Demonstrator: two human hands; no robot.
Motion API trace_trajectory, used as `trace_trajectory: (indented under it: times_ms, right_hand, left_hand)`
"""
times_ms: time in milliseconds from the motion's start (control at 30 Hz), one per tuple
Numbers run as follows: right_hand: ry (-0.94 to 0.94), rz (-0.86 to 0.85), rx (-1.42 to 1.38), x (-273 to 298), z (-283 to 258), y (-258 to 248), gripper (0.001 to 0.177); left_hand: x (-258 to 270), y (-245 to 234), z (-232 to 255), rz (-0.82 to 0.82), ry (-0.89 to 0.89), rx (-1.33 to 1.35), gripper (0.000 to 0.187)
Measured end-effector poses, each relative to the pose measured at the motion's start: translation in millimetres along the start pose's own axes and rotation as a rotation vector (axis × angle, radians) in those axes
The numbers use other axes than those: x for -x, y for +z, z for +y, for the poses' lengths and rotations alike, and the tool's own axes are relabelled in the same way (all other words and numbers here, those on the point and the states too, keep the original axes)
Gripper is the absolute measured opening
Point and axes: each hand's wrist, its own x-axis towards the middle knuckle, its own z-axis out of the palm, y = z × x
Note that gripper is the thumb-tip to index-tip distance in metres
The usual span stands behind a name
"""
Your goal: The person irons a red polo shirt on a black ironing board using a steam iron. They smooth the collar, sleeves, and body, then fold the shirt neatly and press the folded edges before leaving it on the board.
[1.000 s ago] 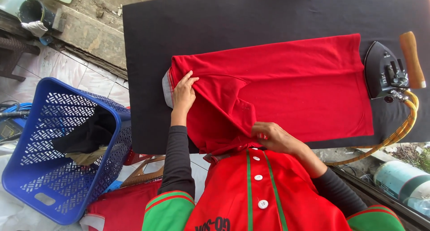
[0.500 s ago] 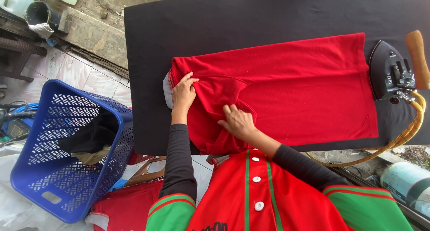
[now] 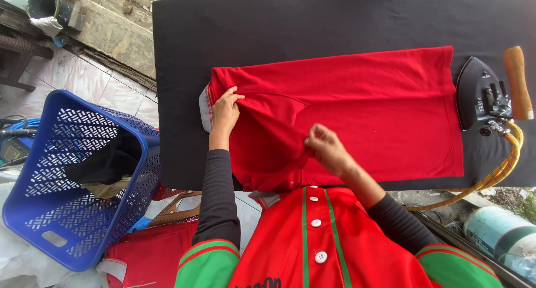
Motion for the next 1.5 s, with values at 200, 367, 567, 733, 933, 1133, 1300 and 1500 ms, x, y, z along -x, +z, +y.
trace_trajectory:
  times_ms: [200,367,567,733,933,1133,1300,1500]
  right_hand:
    - [0.247,0.14,-0.503,-14.9,-87.0,7.6,0.027]
    - [0.096,-0.074,1.309,-8.5,-88.4,-18.3,0.054]
    - [-0.197,0.76,1.544,33.9,-82.1,-157.0,0.025]
    - [-0.228,0.789,1.462,89.3,-65.1,-267.0,0.04]
    - [0.036,0.399,0.908,97.4,-122.7,-316.7,0.033]
    - [0.295,0.35,1.075,-51.6,-53.0,-405.1,0.033]
    - [0.431,0.496,1.101,-101.9,-25.4,-415.2,0.017]
    - [-0.131,0.824,1.636,-70.0,-10.6,-339.8,0.031]
  left_hand:
    - [-4.4,-2.0,-0.7,-0.017,0.008,-0.009,0.045]
    - [-4.6,-0.7,-1.7,0.001,-0.011,0.031,0.041]
    - [-6.7,13.4,-4.5,0.044,-0.026,0.034,0.031]
    - [-1.9,-7.0,22.8,0.069,0.063,0.006,0.035]
    - [-21.0,-21.6,44.7,-0.013,0.13,-0.269,0.022]
    - [-70.7,-17.9,48.1,-0.117,0.052,-0.531,0.019]
    - [-83.6,-18.8,46.2,-0.152,0.0,-0.593,0.023]
    - [-48.8,-8.0,62.3,0.262,0.054,-0.57,0.015]
